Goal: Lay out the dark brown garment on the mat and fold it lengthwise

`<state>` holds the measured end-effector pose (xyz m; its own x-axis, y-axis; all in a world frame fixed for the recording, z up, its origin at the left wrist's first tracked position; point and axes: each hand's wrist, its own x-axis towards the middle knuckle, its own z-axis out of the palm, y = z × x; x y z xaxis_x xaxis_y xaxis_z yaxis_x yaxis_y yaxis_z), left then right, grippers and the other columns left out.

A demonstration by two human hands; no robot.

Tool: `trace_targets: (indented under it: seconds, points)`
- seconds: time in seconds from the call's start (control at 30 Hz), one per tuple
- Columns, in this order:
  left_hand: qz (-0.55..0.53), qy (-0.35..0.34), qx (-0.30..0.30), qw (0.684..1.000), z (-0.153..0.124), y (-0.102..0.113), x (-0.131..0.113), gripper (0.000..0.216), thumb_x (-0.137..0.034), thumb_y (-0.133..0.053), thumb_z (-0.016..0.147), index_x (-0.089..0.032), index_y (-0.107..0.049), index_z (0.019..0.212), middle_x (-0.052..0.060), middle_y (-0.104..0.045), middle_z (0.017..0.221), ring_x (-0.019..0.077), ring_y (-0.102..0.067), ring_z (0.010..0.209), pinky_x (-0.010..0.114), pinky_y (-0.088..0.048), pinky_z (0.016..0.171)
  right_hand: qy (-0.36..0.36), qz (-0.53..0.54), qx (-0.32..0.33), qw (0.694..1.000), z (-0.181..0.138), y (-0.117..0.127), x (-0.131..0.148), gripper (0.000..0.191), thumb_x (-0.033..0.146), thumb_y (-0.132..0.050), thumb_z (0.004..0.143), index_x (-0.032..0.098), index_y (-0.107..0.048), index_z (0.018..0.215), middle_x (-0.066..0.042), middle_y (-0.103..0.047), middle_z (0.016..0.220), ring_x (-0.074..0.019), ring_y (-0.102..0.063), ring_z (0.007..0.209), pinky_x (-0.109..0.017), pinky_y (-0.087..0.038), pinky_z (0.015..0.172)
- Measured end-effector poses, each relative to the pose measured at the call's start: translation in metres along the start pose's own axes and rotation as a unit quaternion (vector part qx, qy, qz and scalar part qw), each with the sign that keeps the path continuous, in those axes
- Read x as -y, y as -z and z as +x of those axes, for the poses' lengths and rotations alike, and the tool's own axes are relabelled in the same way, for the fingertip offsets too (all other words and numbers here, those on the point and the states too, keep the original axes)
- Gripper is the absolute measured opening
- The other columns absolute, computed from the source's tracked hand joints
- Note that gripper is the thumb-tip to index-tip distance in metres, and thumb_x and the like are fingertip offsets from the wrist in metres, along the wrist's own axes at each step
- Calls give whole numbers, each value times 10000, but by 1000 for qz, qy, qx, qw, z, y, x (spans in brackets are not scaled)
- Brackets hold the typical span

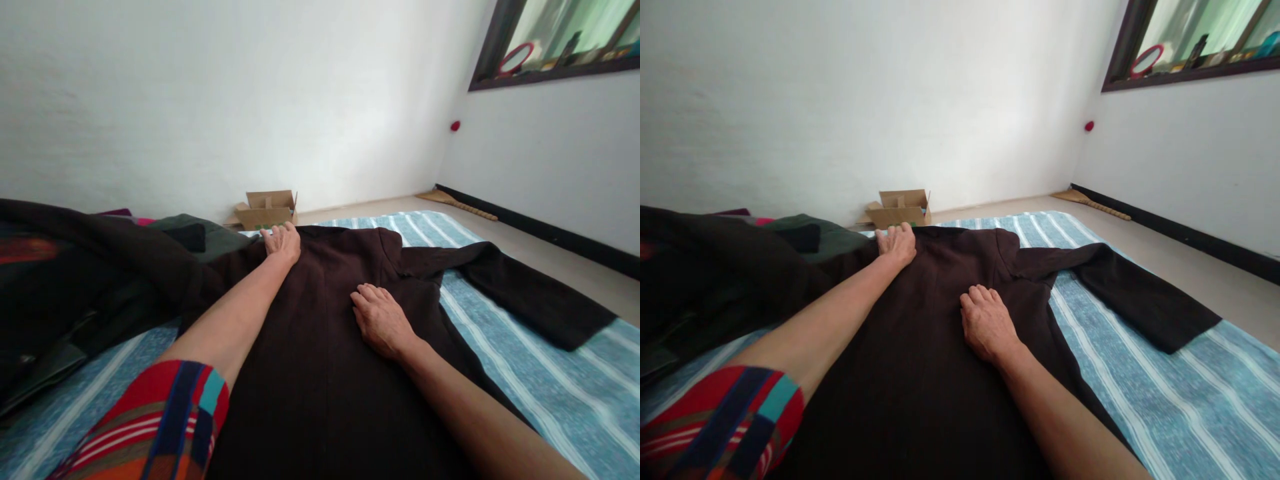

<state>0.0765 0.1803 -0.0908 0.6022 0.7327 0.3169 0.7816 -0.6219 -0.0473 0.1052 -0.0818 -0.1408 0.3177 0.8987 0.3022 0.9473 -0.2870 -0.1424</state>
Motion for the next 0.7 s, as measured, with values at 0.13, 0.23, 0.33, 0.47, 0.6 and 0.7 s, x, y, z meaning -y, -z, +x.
trace_targets:
  seconds: [0.13,0.23,0.33,0.47,0.6,0.7]
  points:
    - [-41,-205,-5,978,-25,3,-33,376,-181,-391,853,-117,-490,1210,158,-413,1396,265,-241,1359,432,-173,1100,-3,-2,-3,1000,1,1,1,293,228,-353,939,176,-577,1120,-94,-543,1227,-232,-445,1170,-375,-322,990]
    - [-86,-263,111,955,-36,-8,-57,402,-310,-307,917,-219,-456,1279,59,-394,1437,204,-269,1357,367,-259,1079,-1,1,2,1000,1,1,1,282,224,-349,940,176,-581,1092,-91,-557,1190,-225,-457,1145,-369,-325,982]
    - [-74,-236,172,954,-39,-23,-65,509,-441,-238,923,-202,-406,1340,90,-361,1461,256,-295,1350,478,-304,1039,-3,7,3,1000,1,2,1,279,234,-353,941,176,-576,1098,-89,-557,1185,-223,-452,1147,-363,-321,981]
    - [-57,-197,192,960,-40,-24,-62,576,-492,-184,918,-185,-362,1371,125,-291,1491,295,-260,1363,580,-287,1007,-6,10,-2,1000,1,1,2,292,240,-347,943,171,-564,1125,-95,-543,1213,-225,-430,1178,-369,-304,997]
    - [-43,-192,143,970,-49,-8,-68,523,-422,-245,924,-144,-389,1343,149,-260,1498,285,-190,1386,526,-209,1065,-8,12,-6,1000,2,1,2,280,234,-350,938,165,-578,1085,-95,-560,1176,-230,-435,1170,-367,-308,992]
    - [-65,-251,115,959,-57,-2,-80,508,-389,-248,933,-183,-306,1393,83,-172,1537,210,-105,1409,419,-185,1101,-8,11,-6,1000,3,2,2,281,233,-345,936,162,-586,1061,-93,-579,1126,-233,-443,1157,-365,-313,985]
